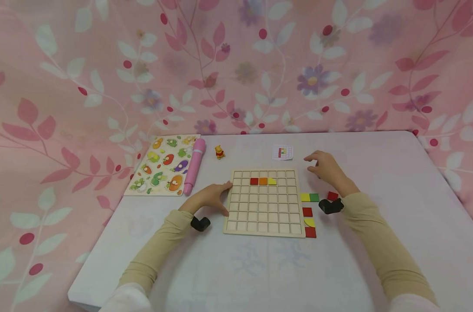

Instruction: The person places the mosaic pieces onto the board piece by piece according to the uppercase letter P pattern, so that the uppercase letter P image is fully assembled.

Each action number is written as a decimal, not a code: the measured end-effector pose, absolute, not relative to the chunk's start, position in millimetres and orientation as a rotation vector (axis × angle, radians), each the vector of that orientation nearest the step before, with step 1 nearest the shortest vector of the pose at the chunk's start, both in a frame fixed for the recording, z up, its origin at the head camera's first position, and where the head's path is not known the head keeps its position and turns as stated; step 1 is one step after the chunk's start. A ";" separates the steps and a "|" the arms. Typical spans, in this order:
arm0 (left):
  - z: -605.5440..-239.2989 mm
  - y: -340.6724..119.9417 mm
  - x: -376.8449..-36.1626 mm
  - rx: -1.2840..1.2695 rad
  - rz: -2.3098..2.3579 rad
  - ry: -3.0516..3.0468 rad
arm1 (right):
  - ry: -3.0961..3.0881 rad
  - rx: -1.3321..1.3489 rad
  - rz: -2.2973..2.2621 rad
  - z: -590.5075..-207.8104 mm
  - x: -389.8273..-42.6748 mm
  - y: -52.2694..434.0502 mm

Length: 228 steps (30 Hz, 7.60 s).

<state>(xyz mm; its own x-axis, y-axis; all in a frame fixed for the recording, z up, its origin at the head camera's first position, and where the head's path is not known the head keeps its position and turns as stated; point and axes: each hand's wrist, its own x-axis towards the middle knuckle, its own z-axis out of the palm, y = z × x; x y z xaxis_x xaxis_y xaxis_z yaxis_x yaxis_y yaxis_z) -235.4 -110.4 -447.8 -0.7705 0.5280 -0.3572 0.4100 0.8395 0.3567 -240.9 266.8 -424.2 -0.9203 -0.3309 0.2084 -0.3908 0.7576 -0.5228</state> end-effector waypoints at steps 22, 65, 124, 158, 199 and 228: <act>-447.8 -111.1 -234.0 0.697 0.370 2.570 | -3.204 0.290 0.876 -450.5 -237.7 295.6; -447.7 -108.6 -233.1 0.645 0.384 2.558 | -2.856 0.617 0.816 -413.9 -232.9 237.8; -449.3 -110.7 -238.0 0.712 0.408 2.550 | -2.866 1.073 0.951 -456.9 -242.9 134.6; -449.6 -110.3 -234.3 0.675 0.399 2.563 | -2.856 1.043 0.923 -460.9 -236.8 123.6; -451.1 -109.1 -232.4 0.654 0.384 2.554 | -2.763 0.732 0.929 -419.4 -206.2 217.8; -451.7 -108.7 -232.2 0.632 0.346 2.578 | -3.092 0.409 0.844 -462.1 -165.3 309.4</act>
